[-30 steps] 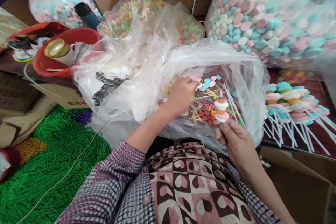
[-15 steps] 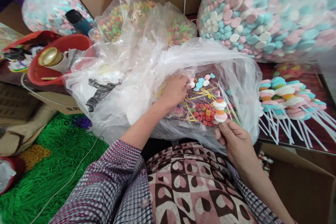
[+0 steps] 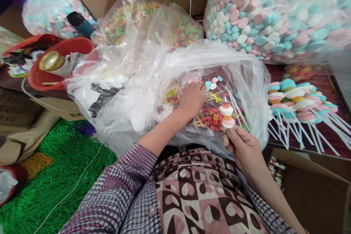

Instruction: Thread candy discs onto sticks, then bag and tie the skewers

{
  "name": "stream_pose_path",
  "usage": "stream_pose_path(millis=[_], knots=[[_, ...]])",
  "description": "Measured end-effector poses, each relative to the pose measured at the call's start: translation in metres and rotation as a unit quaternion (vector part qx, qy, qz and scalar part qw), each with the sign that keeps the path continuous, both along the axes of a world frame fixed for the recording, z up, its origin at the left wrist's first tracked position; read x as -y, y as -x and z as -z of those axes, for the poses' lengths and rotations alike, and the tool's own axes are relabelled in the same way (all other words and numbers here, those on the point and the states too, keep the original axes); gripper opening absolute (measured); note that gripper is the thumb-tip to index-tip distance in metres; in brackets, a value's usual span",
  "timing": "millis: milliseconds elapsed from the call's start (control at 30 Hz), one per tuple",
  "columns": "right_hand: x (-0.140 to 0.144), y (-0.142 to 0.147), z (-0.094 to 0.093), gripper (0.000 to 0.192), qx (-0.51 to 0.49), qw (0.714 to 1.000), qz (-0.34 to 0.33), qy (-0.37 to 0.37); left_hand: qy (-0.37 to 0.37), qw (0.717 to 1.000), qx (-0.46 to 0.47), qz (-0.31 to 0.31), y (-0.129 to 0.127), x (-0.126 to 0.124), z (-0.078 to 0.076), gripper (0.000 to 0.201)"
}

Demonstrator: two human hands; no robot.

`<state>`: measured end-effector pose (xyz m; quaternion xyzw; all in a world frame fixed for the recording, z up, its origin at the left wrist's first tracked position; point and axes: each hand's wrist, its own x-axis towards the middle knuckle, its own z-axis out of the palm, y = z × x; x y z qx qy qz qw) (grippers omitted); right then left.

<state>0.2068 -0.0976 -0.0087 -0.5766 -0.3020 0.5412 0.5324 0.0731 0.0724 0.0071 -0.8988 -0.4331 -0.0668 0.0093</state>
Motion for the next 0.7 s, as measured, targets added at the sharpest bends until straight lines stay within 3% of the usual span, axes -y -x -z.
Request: stream_pose_path(millis=[167,367,467,533,600,633,700], knots=[[0.001,0.000,-0.004,0.031,-0.004,1.000,0.005,0.000,0.033,0.999,-0.027,-0.010,-0.005,0.004,-0.008,0.028],[-0.008,0.001,-0.011,0.031,-0.005,1.000,0.024,0.003,0.038,0.999,-0.001,-0.011,0.002,-0.001,0.005,0.030],[-0.020,0.003,-0.014,0.032,0.014,1.000,0.024,-0.011,0.057,0.996,0.062,-0.017,0.005,-0.006,0.011,0.029],[-0.030,0.005,-0.016,0.030,0.033,0.999,0.027,-0.030,0.100,0.981,0.161,-0.041,0.008,-0.006,0.010,0.027],[-0.040,0.006,-0.017,0.028,0.058,0.996,0.034,-0.050,0.184,0.931,0.308,-0.071,0.013,-0.001,0.002,0.019],[-0.045,0.007,-0.018,0.028,0.072,0.995,0.038,-0.059,0.242,0.886,0.386,-0.080,0.016,0.005,-0.004,0.015],[-0.053,0.009,-0.020,0.033,0.098,0.991,0.043,-0.079,0.365,0.770,0.517,-0.079,0.023,0.019,-0.018,0.012]])
